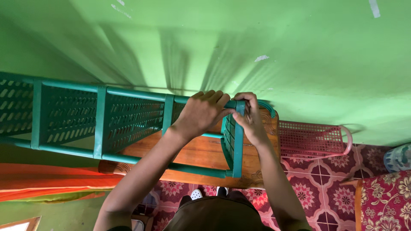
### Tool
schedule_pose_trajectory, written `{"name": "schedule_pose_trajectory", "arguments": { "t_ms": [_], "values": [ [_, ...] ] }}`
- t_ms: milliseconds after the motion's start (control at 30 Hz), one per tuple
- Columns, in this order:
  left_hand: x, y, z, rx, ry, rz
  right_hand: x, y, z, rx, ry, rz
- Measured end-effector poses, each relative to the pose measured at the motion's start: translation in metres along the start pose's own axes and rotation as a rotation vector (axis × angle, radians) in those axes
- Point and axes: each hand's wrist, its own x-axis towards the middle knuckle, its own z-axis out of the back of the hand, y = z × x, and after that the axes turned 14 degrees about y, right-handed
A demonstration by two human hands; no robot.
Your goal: The person assembles two plastic storage racks on a wooden table. They attach curved handles to a pink rack and then to a green rack, aligning and snapping the parts into place. The pink rack is set aside on the floor after assembly.
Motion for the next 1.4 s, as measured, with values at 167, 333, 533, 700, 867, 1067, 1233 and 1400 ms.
{"name": "schedule_pose_trajectory", "arguments": {
  "t_ms": [167, 333, 533, 700, 867, 1067, 1233, 1400],
  "values": [
    [0.003, 0.005, 0.002, -0.032, 0.068, -0.021, 0.012, -0.007, 0.012, 0.000, 0.022, -0.061],
    [0.007, 0.011, 0.004, 0.008, 0.029, -0.114, 0.024, -0.008, 0.017, -0.185, 0.039, -0.044],
    [0.012, 0.020, 0.004, -0.027, 0.187, -0.100, 0.034, -0.005, 0.026, -0.193, 0.075, -0.141],
    [0.013, 0.017, 0.004, -0.051, 0.271, -0.049, 0.037, -0.017, 0.019, -0.146, 0.052, -0.017],
    [0.012, 0.015, 0.001, -0.031, 0.270, -0.036, 0.034, -0.027, 0.018, -0.081, 0.012, -0.013],
    [0.013, 0.011, 0.008, -0.062, 0.242, -0.056, 0.031, -0.033, 0.022, -0.086, 0.030, -0.012],
    [0.019, 0.017, 0.024, -0.228, 0.540, -0.009, 0.034, -0.032, 0.024, -0.162, 0.059, 0.037],
    [0.033, 0.015, 0.028, -0.327, 0.648, 0.087, 0.036, -0.019, 0.020, -0.051, 0.050, -0.026]
  ]
}}
